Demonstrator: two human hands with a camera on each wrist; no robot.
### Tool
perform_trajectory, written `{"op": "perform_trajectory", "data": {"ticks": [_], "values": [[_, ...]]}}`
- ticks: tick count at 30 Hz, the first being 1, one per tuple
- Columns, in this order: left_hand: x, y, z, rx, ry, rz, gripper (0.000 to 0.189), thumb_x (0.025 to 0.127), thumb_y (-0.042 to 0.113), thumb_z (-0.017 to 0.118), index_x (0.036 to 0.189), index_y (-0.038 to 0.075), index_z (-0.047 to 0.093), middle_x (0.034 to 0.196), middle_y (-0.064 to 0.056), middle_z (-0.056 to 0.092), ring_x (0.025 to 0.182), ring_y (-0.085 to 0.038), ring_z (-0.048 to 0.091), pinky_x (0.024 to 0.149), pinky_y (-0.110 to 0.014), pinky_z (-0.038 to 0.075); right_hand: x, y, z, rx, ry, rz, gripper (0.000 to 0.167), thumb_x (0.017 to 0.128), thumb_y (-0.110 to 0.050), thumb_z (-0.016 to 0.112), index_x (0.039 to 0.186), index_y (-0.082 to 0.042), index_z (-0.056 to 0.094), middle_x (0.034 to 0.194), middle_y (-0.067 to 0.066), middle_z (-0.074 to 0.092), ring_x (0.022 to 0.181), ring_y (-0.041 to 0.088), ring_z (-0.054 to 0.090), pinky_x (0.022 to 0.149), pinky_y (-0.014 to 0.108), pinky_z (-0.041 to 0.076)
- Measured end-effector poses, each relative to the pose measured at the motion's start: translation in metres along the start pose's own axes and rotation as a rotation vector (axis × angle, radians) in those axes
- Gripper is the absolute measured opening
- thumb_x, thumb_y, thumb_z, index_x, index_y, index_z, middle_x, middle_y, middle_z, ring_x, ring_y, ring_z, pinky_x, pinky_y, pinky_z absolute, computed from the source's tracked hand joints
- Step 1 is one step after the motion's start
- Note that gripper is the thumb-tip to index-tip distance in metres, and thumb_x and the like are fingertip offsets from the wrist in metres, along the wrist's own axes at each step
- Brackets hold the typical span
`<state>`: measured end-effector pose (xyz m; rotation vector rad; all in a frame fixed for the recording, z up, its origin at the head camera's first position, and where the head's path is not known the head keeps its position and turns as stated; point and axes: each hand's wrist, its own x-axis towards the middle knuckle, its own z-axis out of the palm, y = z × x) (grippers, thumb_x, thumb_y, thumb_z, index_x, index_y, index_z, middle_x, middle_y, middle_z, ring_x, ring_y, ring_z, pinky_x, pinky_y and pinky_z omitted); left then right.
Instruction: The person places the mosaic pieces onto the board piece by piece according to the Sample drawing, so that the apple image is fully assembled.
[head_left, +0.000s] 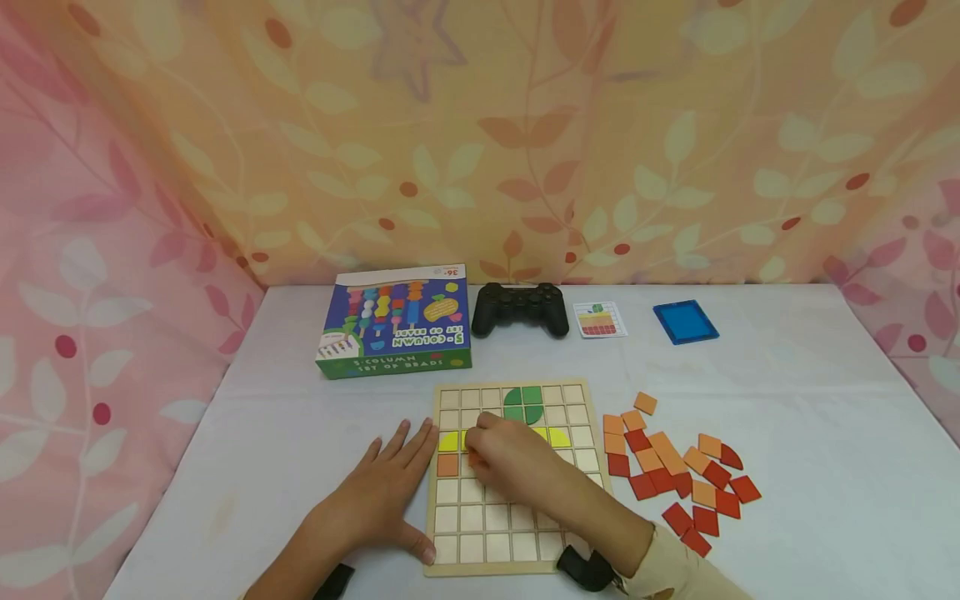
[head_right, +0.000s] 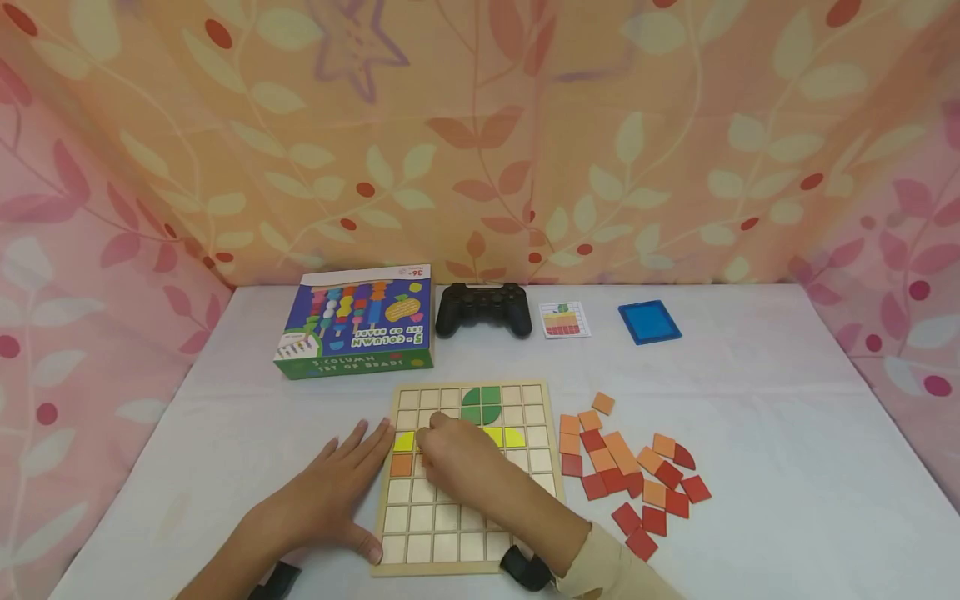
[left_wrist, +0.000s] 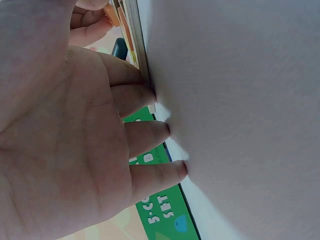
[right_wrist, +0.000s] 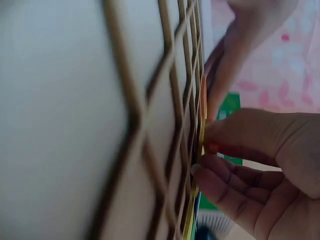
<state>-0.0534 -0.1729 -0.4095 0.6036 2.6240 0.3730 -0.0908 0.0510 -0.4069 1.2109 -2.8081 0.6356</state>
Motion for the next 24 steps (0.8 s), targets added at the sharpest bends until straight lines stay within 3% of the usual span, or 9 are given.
{"op": "perform_trajectory", "data": {"ticks": [6,14,18,24], "values": [[0.000,0.002,-0.001,-0.002,-0.011,-0.009,0.144,0.049,0.078,0.079,0.161,0.010,0.020,0.167,-0.006,0.014,0.152,-0.036,0.005,0.115,-0.066,0.014,0.003,-0.017,0.004,-0.086,-0.065,0.007,0.007,0.084,-0.001,0.076,0.087,-0.007,0.075,0.079,-0.001,0.057,0.064,0.006,0.053,0.058,0.017,0.048],[-0.001,0.003,-0.001,0.005,-0.006,-0.008,0.145,0.047,0.077,0.080,0.161,0.009,0.020,0.167,-0.008,0.014,0.152,-0.037,0.006,0.115,-0.065,0.014,-0.002,-0.023,0.002,-0.155,-0.093,-0.004,0.013,0.081,0.002,0.078,0.082,-0.012,0.078,0.079,-0.003,0.062,0.068,0.006,0.057,0.063,0.018,0.051],[-0.001,0.003,-0.001,0.000,-0.011,-0.015,0.146,0.047,0.077,0.080,0.161,0.009,0.020,0.167,-0.008,0.014,0.152,-0.037,0.006,0.115,-0.065,0.014,-0.008,-0.024,-0.002,-0.150,-0.130,0.012,0.019,0.078,0.005,0.078,0.083,-0.013,0.079,0.083,-0.004,0.068,0.076,0.008,0.065,0.069,0.021,0.054],[0.000,0.003,-0.001,0.005,-0.009,-0.018,0.146,0.047,0.077,0.080,0.161,0.009,0.020,0.167,-0.008,0.014,0.151,-0.037,0.006,0.115,-0.065,0.014,-0.018,-0.017,-0.004,-0.068,-0.070,0.026,0.008,0.084,-0.003,0.079,0.086,-0.011,0.078,0.083,-0.004,0.066,0.076,0.008,0.061,0.071,0.021,0.053]]}}
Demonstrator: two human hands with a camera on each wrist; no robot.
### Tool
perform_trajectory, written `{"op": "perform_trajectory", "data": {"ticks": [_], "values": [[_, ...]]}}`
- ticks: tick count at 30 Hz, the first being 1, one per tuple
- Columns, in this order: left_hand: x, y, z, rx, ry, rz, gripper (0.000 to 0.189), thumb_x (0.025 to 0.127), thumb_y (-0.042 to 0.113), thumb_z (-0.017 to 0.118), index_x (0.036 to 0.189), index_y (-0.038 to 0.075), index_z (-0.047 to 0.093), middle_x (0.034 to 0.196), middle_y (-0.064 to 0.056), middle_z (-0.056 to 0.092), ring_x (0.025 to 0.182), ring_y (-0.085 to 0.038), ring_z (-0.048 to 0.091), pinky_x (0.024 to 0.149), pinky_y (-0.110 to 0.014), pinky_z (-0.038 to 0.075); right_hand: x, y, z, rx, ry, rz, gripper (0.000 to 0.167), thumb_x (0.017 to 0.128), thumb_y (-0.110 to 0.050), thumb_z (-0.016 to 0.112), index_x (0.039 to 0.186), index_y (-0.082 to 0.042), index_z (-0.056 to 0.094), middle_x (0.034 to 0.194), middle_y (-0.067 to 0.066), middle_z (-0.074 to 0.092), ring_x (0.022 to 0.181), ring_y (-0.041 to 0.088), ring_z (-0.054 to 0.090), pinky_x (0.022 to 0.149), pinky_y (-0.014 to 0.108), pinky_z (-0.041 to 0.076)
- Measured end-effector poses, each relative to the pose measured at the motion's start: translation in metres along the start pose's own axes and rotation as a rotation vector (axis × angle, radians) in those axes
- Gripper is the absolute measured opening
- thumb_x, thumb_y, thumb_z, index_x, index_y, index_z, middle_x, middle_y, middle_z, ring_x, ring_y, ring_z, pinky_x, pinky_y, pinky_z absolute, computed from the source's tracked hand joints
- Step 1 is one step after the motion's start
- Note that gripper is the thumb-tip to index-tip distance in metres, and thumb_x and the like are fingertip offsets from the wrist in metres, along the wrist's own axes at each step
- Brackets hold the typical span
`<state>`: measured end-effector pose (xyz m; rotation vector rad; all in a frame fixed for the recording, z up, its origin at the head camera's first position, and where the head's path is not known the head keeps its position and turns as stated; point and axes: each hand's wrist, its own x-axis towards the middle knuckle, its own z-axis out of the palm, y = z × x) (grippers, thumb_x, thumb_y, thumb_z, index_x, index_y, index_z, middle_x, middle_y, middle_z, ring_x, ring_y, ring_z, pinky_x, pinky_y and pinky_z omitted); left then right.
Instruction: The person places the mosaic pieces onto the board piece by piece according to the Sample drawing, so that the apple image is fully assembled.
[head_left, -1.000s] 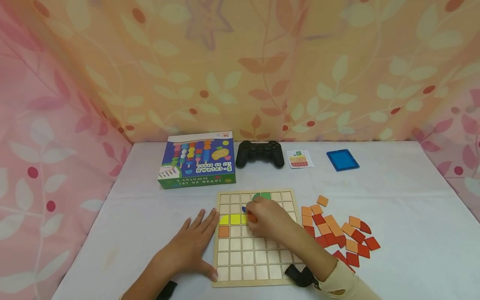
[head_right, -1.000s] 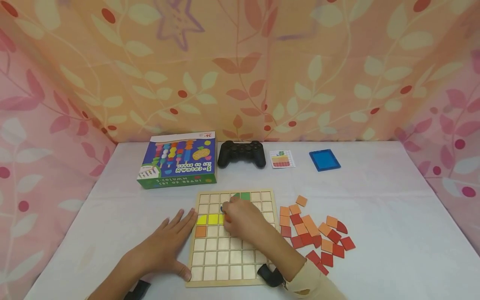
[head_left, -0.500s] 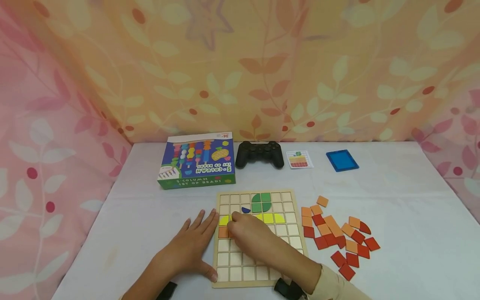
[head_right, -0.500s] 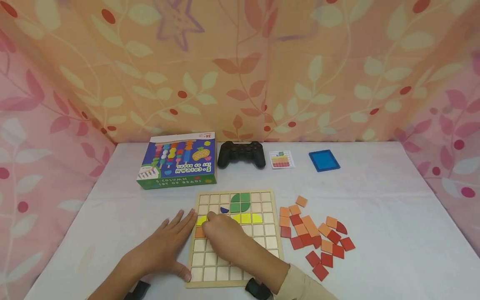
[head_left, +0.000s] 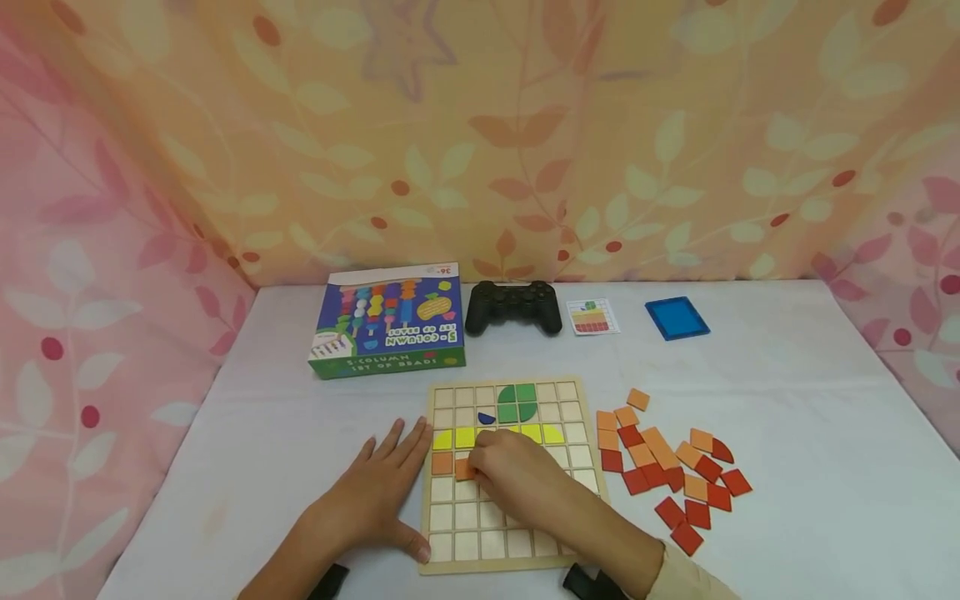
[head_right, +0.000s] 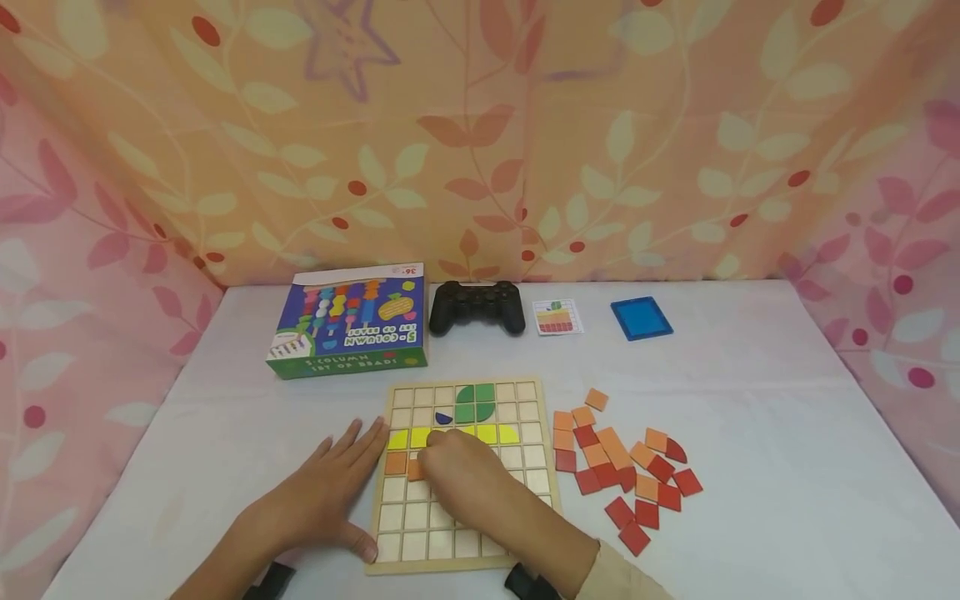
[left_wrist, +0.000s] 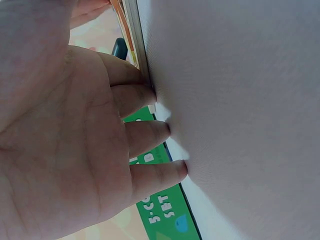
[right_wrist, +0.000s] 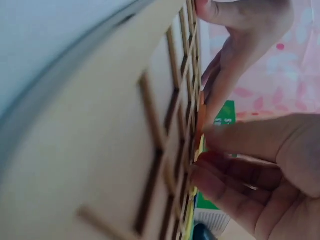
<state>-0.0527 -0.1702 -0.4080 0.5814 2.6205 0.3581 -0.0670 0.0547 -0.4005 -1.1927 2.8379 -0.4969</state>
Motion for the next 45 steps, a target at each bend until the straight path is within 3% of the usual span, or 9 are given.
{"op": "perform_trajectory", "data": {"ticks": [3,8,12,18,23,29,35,40,45], "values": [[0.000,0.000,0.000,-0.006,0.004,0.003,0.145,0.047,0.077,0.080,0.161,0.009,0.020,0.166,-0.008,0.014,0.151,-0.038,0.006,0.115,-0.065,0.014,-0.005,0.001,0.001,-0.028,-0.011,-0.065,0.008,0.086,-0.011,0.078,0.095,-0.012,0.079,0.095,-0.003,0.067,0.083,0.010,0.058,0.076,0.020,0.052],[-0.001,0.000,0.001,-0.014,0.006,0.016,0.145,0.049,0.077,0.080,0.161,0.008,0.019,0.166,-0.009,0.014,0.151,-0.038,0.006,0.115,-0.065,0.014,-0.017,-0.005,0.003,-0.224,-0.020,-0.199,0.028,0.087,-0.019,0.076,0.114,-0.009,0.075,0.117,0.001,0.066,0.100,0.014,0.059,0.083,0.024,0.052],[-0.001,0.001,0.000,-0.016,0.010,0.015,0.145,0.048,0.076,0.080,0.161,0.009,0.018,0.166,-0.009,0.013,0.151,-0.038,0.006,0.115,-0.065,0.014,-0.026,-0.011,0.004,-0.276,-0.060,-0.212,0.041,0.089,-0.024,0.075,0.125,-0.005,0.070,0.130,0.004,0.063,0.119,0.018,0.058,0.097,0.030,0.049],[-0.001,-0.001,0.001,-0.001,0.016,0.010,0.147,0.047,0.077,0.080,0.161,0.008,0.019,0.166,-0.009,0.013,0.151,-0.038,0.007,0.115,-0.065,0.014,-0.029,-0.014,0.001,-0.239,-0.205,-0.118,0.065,0.090,-0.041,0.074,0.141,-0.003,0.057,0.151,0.008,0.048,0.141,0.023,0.041,0.111,0.034,0.037],[-0.001,-0.002,0.000,-0.008,0.007,0.003,0.146,0.047,0.077,0.079,0.161,0.010,0.018,0.167,-0.008,0.013,0.151,-0.038,0.006,0.115,-0.065,0.014,-0.033,-0.006,-0.003,-0.098,-0.222,-0.072,0.063,0.094,-0.033,0.070,0.146,-0.001,0.051,0.154,0.009,0.044,0.143,0.022,0.038,0.112,0.034,0.036],[0.000,0.000,-0.001,-0.017,0.001,0.005,0.146,0.047,0.077,0.080,0.161,0.010,0.017,0.167,-0.008,0.012,0.152,-0.037,0.005,0.116,-0.064,0.013,-0.051,0.031,-0.020,0.031,-0.105,0.085,0.046,0.094,-0.016,0.072,0.137,-0.003,0.061,0.145,0.009,0.054,0.135,0.025,0.049,0.102,0.041,0.047],[0.000,0.000,-0.001,-0.022,0.005,0.004,0.147,0.047,0.076,0.081,0.161,0.009,0.018,0.167,-0.009,0.013,0.151,-0.038,0.005,0.115,-0.065,0.012,-0.077,0.092,-0.048,-0.021,0.060,0.375,0.034,0.085,-0.005,0.079,0.118,-0.003,0.073,0.119,0.014,0.069,0.110,0.033,0.065,0.088,0.049,0.055],[0.001,0.000,-0.001,-0.035,-0.008,-0.008,0.147,0.047,0.076,0.081,0.162,0.010,0.017,0.167,-0.008,0.012,0.152,-0.037,0.004,0.115,-0.065,0.011,-0.092,0.129,-0.062,0.003,0.082,0.531,0.029,0.084,-0.005,0.079,0.113,-0.002,0.075,0.112,0.017,0.069,0.104,0.037,0.065,0.085,0.053,0.055],[0.001,-0.001,0.001,-0.035,-0.006,-0.005,0.147,0.047,0.077,0.080,0.162,0.010,0.016,0.167,-0.008,0.012,0.152,-0.037,0.004,0.115,-0.064,0.011,-0.092,0.144,-0.062,0.010,0.021,0.539,0.021,0.084,-0.003,0.079,0.104,-0.005,0.078,0.103,0.013,0.070,0.097,0.034,0.064,0.085,0.053,0.055]]}}
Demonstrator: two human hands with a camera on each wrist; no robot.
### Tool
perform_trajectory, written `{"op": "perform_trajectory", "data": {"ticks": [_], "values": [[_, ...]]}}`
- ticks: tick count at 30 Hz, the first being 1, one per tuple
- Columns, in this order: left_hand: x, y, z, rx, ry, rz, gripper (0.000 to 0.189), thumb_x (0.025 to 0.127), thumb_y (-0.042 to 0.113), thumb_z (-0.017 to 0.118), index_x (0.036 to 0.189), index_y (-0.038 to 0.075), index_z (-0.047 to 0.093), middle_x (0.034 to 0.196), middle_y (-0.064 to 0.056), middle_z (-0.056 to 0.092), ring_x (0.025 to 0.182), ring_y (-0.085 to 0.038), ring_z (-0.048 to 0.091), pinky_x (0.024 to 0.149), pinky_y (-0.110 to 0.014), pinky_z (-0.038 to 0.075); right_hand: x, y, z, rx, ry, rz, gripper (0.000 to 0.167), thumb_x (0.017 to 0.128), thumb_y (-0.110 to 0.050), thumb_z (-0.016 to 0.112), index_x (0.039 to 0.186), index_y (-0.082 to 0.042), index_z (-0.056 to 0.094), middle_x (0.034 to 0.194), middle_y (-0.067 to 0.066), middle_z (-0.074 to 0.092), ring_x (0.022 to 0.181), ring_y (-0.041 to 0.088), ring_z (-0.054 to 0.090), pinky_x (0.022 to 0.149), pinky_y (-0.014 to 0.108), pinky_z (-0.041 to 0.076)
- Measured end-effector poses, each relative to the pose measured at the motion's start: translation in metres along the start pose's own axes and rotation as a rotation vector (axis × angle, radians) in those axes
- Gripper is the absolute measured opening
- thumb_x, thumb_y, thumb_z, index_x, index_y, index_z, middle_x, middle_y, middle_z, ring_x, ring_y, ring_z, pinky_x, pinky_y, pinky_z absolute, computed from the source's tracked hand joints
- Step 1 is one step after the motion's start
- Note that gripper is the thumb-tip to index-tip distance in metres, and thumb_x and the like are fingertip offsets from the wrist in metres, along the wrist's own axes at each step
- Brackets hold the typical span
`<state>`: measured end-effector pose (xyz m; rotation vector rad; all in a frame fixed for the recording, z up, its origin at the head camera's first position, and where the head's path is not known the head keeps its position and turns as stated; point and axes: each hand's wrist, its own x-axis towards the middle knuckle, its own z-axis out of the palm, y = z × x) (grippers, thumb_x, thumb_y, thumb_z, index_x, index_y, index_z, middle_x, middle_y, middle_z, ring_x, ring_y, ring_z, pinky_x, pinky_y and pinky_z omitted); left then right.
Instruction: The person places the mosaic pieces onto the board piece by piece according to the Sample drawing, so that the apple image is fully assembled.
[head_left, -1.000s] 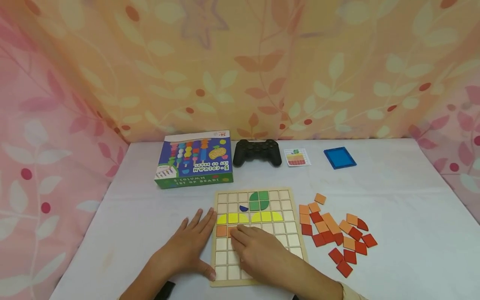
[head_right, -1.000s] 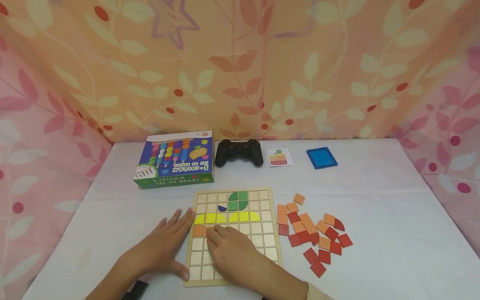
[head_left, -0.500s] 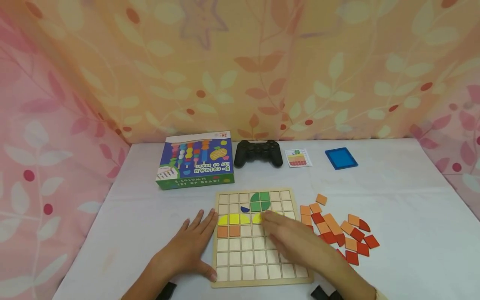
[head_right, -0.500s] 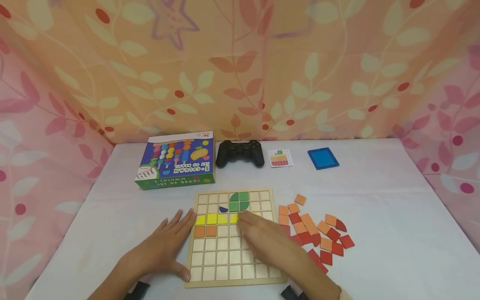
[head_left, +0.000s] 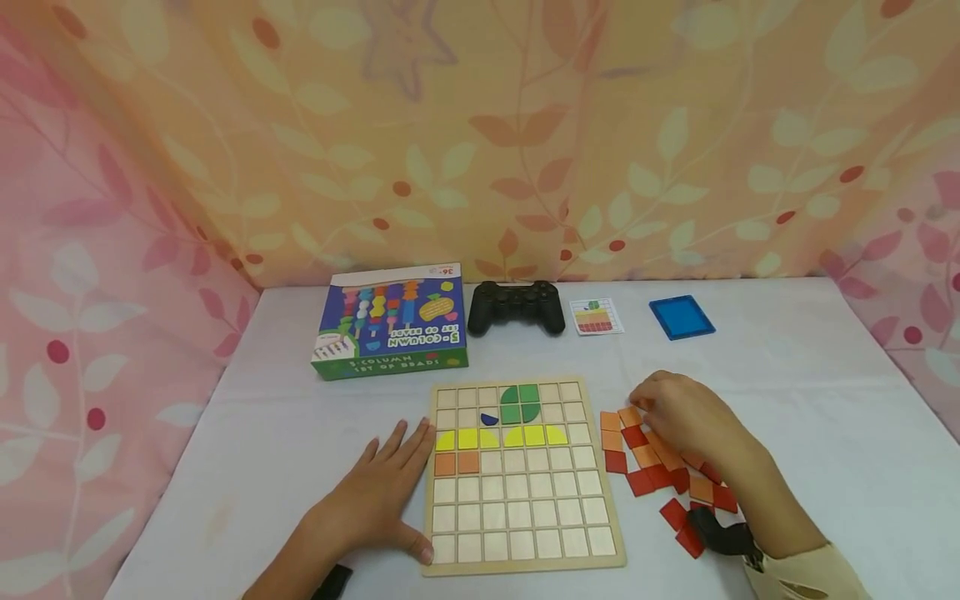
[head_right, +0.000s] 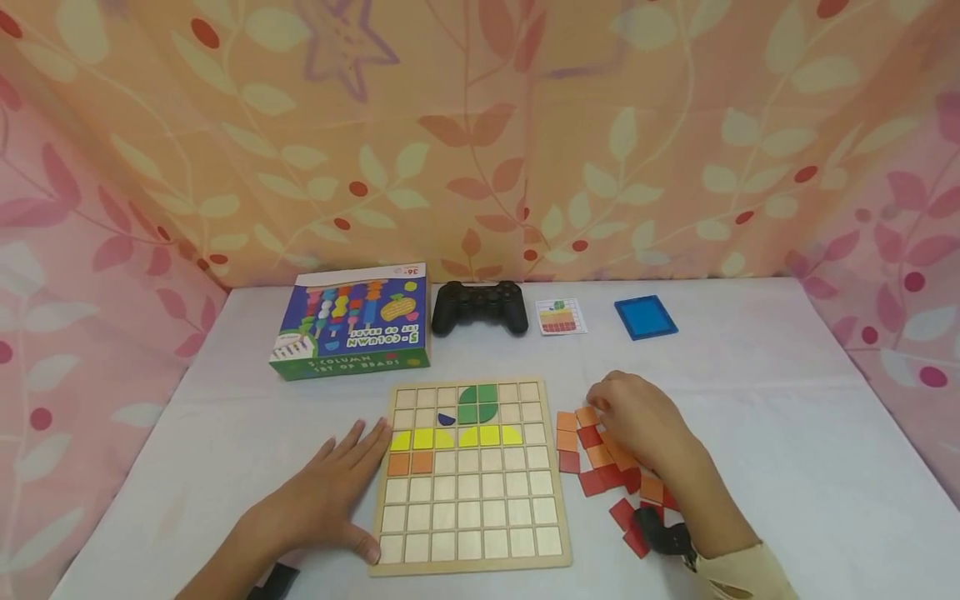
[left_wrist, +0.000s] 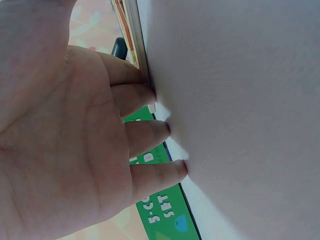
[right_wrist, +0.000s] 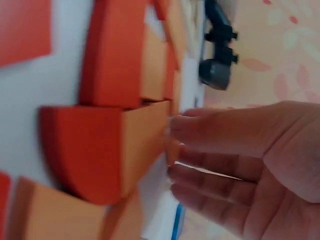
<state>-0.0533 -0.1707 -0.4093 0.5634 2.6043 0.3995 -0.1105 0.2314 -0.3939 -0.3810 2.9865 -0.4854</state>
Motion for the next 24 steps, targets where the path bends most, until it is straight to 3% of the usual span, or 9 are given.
{"op": "perform_trajectory", "data": {"ticks": [5,13,18,24], "values": [[0.000,-0.001,0.000,0.016,0.008,0.010,0.148,0.047,0.078,0.079,0.162,0.010,0.016,0.167,-0.008,0.011,0.151,-0.038,0.005,0.115,-0.065,0.012,0.005,0.002,0.004,-0.025,0.027,-0.001,0.014,0.083,-0.001,0.080,0.096,-0.005,0.077,0.091,0.010,0.068,0.084,0.027,0.061,0.083,0.051,0.056],[-0.001,0.000,-0.001,0.015,0.009,0.010,0.148,0.047,0.078,0.079,0.161,0.009,0.017,0.167,-0.008,0.012,0.151,-0.038,0.005,0.115,-0.065,0.012,0.005,-0.004,0.005,-0.008,0.100,0.007,0.017,0.082,0.002,0.079,0.098,0.001,0.076,0.094,0.015,0.070,0.088,0.033,0.064,0.084,0.052,0.056],[-0.001,0.000,-0.001,0.010,0.008,0.012,0.147,0.047,0.078,0.079,0.161,0.009,0.017,0.167,-0.009,0.012,0.151,-0.038,0.005,0.115,-0.066,0.012,0.001,-0.017,0.011,0.020,0.119,-0.061,0.020,0.080,0.000,0.081,0.100,0.001,0.077,0.098,0.014,0.071,0.091,0.031,0.066,0.081,0.047,0.058],[0.000,-0.001,0.000,0.013,0.011,0.015,0.147,0.047,0.078,0.079,0.161,0.009,0.017,0.167,-0.009,0.012,0.151,-0.038,0.005,0.114,-0.066,0.013,-0.004,-0.041,0.021,0.059,0.106,-0.204,0.019,0.079,0.000,0.083,0.097,-0.003,0.077,0.093,0.005,0.070,0.085,0.021,0.062,0.079,0.039,0.058]]}}
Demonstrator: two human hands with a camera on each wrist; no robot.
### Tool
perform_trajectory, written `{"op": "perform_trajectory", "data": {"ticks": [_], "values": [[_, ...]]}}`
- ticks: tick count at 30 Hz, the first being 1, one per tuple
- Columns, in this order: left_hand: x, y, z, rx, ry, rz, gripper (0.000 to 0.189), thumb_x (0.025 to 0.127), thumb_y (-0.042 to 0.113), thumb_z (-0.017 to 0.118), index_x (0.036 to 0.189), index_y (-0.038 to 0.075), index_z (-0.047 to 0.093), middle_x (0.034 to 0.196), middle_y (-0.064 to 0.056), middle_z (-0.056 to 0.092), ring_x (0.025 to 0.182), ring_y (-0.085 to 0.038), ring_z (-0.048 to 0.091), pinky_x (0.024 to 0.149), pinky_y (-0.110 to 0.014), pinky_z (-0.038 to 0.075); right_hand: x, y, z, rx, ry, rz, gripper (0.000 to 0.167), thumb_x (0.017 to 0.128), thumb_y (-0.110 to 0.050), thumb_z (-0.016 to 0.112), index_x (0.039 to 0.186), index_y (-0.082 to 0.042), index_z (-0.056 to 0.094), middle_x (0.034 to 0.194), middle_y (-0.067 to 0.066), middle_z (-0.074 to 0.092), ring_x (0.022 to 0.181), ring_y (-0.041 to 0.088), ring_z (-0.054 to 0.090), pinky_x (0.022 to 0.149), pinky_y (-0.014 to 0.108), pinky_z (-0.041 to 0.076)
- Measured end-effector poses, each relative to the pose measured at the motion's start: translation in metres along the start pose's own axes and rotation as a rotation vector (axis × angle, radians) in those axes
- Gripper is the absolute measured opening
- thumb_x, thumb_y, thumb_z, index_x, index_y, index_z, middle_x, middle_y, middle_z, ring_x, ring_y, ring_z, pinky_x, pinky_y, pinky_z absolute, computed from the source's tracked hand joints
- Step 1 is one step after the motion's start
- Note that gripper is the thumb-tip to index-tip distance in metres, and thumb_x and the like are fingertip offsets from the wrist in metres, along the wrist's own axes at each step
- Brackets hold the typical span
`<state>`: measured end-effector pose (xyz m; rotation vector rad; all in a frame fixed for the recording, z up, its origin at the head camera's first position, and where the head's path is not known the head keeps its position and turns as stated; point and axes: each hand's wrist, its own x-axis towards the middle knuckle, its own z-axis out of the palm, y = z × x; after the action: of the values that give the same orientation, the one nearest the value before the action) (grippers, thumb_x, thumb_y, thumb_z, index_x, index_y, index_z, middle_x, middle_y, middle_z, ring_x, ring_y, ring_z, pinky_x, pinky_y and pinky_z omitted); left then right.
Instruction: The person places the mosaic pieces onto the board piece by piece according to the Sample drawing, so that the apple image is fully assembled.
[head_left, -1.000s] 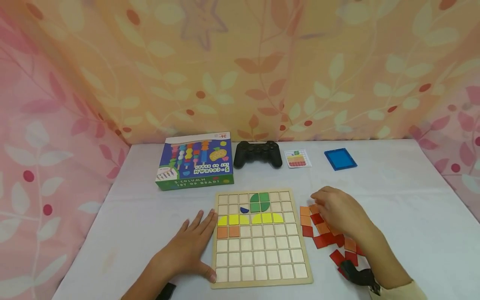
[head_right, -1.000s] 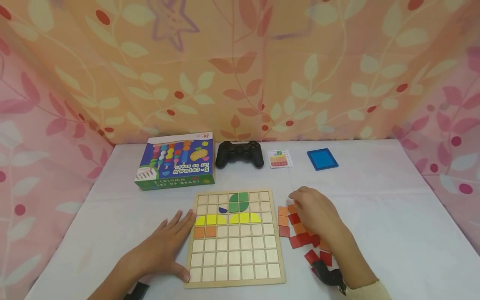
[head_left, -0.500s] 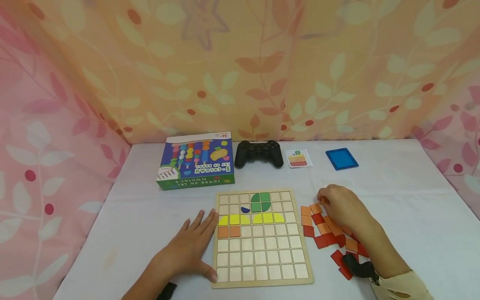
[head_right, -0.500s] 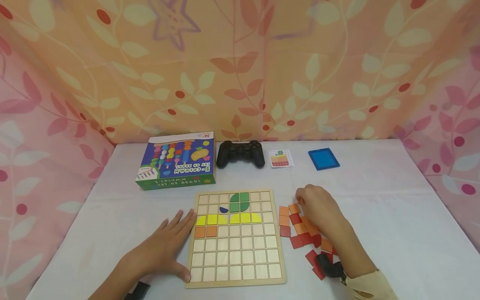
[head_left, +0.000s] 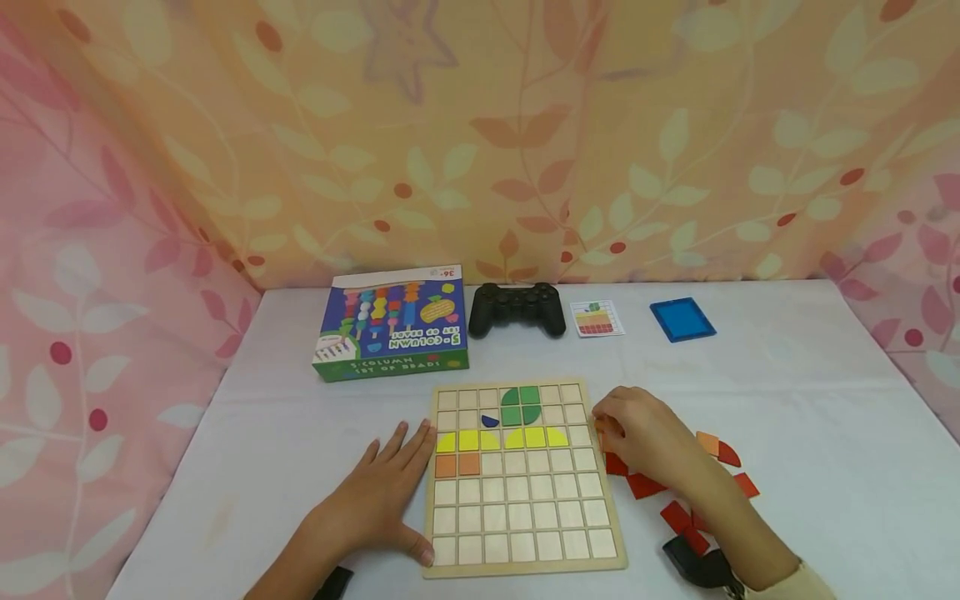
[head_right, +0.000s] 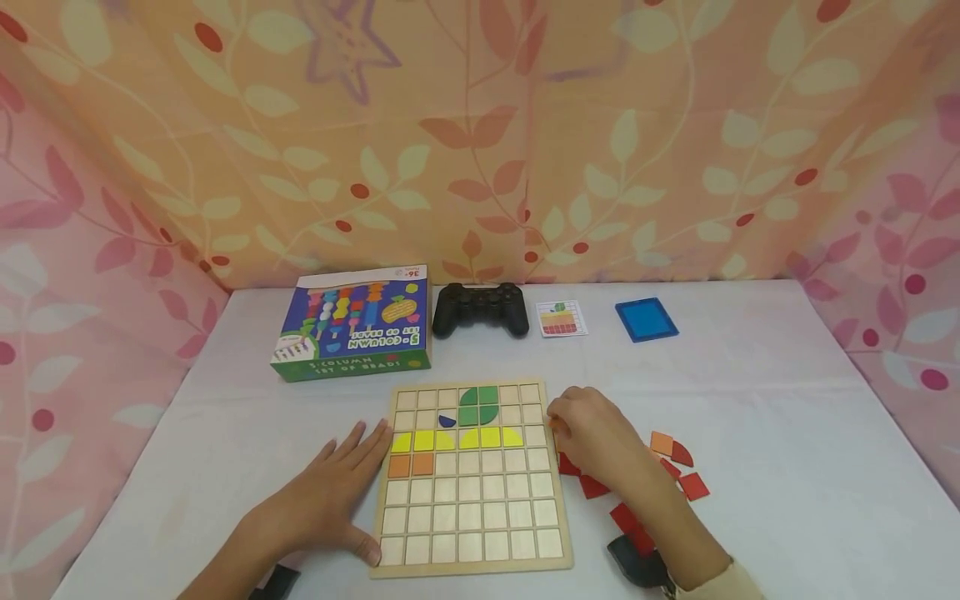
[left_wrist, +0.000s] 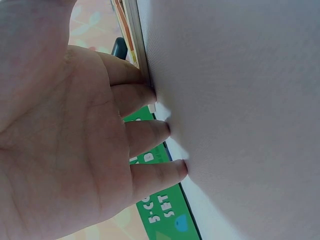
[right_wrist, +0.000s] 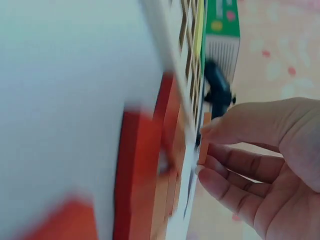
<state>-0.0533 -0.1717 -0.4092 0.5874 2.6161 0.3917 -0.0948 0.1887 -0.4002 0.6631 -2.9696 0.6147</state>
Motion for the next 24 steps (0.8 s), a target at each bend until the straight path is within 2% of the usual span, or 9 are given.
{"op": "perform_trajectory", "data": {"ticks": [8,15,20,24], "values": [[-0.001,0.002,-0.001,0.006,0.000,-0.004,0.147,0.047,0.077,0.080,0.161,0.009,0.018,0.167,-0.009,0.013,0.151,-0.038,0.005,0.115,-0.066,0.013,0.005,-0.040,0.019,0.033,-0.006,-0.221,0.011,0.082,0.000,0.080,0.089,-0.008,0.076,0.089,-0.002,0.067,0.086,0.016,0.061,0.076,0.032,0.056],[-0.002,0.002,-0.001,0.004,0.002,-0.004,0.146,0.048,0.077,0.080,0.161,0.009,0.019,0.167,-0.009,0.013,0.151,-0.038,0.005,0.115,-0.065,0.013,0.012,-0.073,0.034,0.077,-0.109,-0.317,0.010,0.084,-0.002,0.077,0.090,-0.011,0.076,0.089,-0.004,0.067,0.086,0.013,0.059,0.078,0.026,0.054],[-0.001,0.002,-0.001,0.008,0.007,0.000,0.146,0.048,0.077,0.079,0.161,0.008,0.018,0.167,-0.009,0.013,0.151,-0.038,0.006,0.115,-0.065,0.013,0.016,-0.086,0.044,0.056,-0.096,-0.399,0.013,0.083,0.002,0.076,0.083,-0.012,0.073,0.084,-0.005,0.062,0.080,0.013,0.055,0.072,0.023,0.051],[-0.002,0.001,-0.001,0.007,0.003,-0.002,0.146,0.048,0.078,0.079,0.161,0.009,0.018,0.167,-0.009,0.012,0.151,-0.038,0.005,0.115,-0.065,0.013,0.019,-0.093,0.049,0.032,-0.072,-0.424,0.013,0.083,0.000,0.077,0.082,-0.012,0.072,0.082,-0.005,0.060,0.077,0.012,0.053,0.071,0.021,0.050]]}}
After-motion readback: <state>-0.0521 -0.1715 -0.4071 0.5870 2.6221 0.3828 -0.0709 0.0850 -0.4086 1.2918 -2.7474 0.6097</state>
